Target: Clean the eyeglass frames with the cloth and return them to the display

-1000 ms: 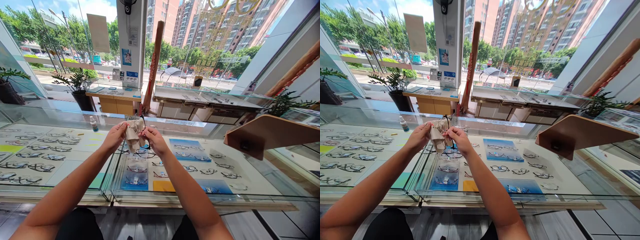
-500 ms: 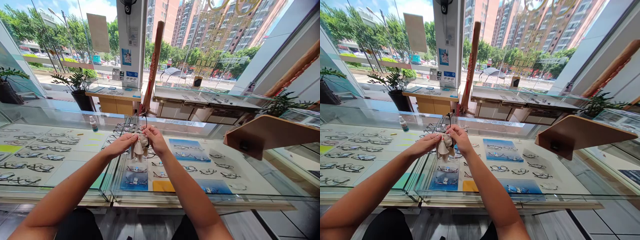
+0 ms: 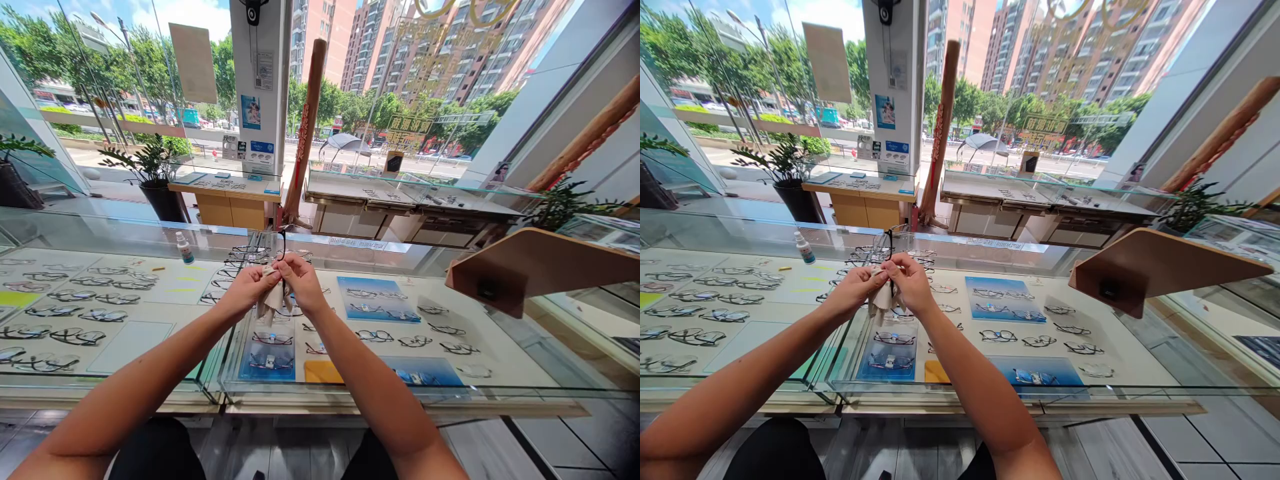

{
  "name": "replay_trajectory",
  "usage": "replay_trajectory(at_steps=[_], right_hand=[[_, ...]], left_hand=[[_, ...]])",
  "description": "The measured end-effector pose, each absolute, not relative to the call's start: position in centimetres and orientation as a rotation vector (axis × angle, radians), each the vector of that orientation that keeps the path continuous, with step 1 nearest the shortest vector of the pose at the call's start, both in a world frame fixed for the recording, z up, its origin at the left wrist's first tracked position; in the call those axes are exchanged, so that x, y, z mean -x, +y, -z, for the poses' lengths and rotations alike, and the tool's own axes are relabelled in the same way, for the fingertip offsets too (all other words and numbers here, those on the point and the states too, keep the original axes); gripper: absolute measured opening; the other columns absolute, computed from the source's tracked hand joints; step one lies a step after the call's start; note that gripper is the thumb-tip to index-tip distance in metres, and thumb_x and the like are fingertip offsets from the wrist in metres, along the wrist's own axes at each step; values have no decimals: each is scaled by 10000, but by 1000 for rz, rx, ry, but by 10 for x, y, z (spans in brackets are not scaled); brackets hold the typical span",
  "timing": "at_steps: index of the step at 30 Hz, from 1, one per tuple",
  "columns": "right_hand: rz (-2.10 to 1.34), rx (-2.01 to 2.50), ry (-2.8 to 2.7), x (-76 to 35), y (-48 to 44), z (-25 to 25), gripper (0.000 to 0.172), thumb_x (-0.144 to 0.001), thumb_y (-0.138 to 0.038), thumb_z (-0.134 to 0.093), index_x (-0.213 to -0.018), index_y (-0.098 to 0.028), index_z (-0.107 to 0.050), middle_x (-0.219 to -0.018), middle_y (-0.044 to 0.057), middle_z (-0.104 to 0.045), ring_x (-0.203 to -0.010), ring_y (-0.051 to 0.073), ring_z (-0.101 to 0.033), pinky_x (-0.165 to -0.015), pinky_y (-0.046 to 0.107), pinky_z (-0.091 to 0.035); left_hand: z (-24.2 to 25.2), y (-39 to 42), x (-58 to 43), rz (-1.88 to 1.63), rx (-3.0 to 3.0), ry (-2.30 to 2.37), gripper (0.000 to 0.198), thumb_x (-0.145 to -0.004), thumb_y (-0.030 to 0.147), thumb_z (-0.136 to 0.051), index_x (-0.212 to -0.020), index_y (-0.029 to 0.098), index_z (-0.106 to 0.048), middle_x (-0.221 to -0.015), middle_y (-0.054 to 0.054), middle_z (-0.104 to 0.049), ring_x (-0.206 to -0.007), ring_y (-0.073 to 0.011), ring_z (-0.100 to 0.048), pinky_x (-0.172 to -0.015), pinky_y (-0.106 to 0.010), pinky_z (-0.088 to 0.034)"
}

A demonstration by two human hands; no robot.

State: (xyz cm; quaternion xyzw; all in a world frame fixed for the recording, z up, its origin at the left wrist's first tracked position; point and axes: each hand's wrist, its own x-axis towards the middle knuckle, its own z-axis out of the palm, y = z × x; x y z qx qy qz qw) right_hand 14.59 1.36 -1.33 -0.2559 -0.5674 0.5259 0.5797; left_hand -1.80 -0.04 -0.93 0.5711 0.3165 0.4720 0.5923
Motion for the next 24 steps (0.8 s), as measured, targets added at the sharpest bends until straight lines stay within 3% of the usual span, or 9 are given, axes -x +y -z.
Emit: replay_trajectory(at_steps=[5,12,19,24], right_hand=[[-1223,609,-1315,-146,13,12,529,-798,-736,-889,-845,-230,-742,-905,6,-664,-827,160,-590,-769,288,-504],[-1234,610,-1245,-150,18,12,544,-762,-740,-907,-845,-227,-746,-921,16,-693,-837,167,-588,-770,290,-499],[-1368,597,-1270,-152,16,10,534,-755,-734,-920,-892,-242,-766,-902,23,-737,-816,169,-612,-719,283,-510],[-1379,593,-1273,-151,16,12,508,-755,-715,-931,-902,-251,-784,-921,25,-754,-861,181,-661,-786,307,-558]], left_hand=[[16,4,19,-1118,-1280,776,566,-688,585,-1022,-899,136,-748,-751,-26,-715,-627,-142,-625,-601,-245,-491],[11,-2,20,-999,-1278,739,599,-645,456,-1065,-1051,146,-752,-867,-60,-788,-707,-193,-726,-678,-286,-571],[8,-4,20,-1077,-1338,758,566,-703,555,-1021,-964,139,-738,-810,-37,-733,-671,-159,-646,-661,-261,-508],[6,1,21,-1179,-1498,812,596,-800,716,-891,-938,149,-772,-831,-53,-729,-721,-185,-607,-668,-279,-488]])
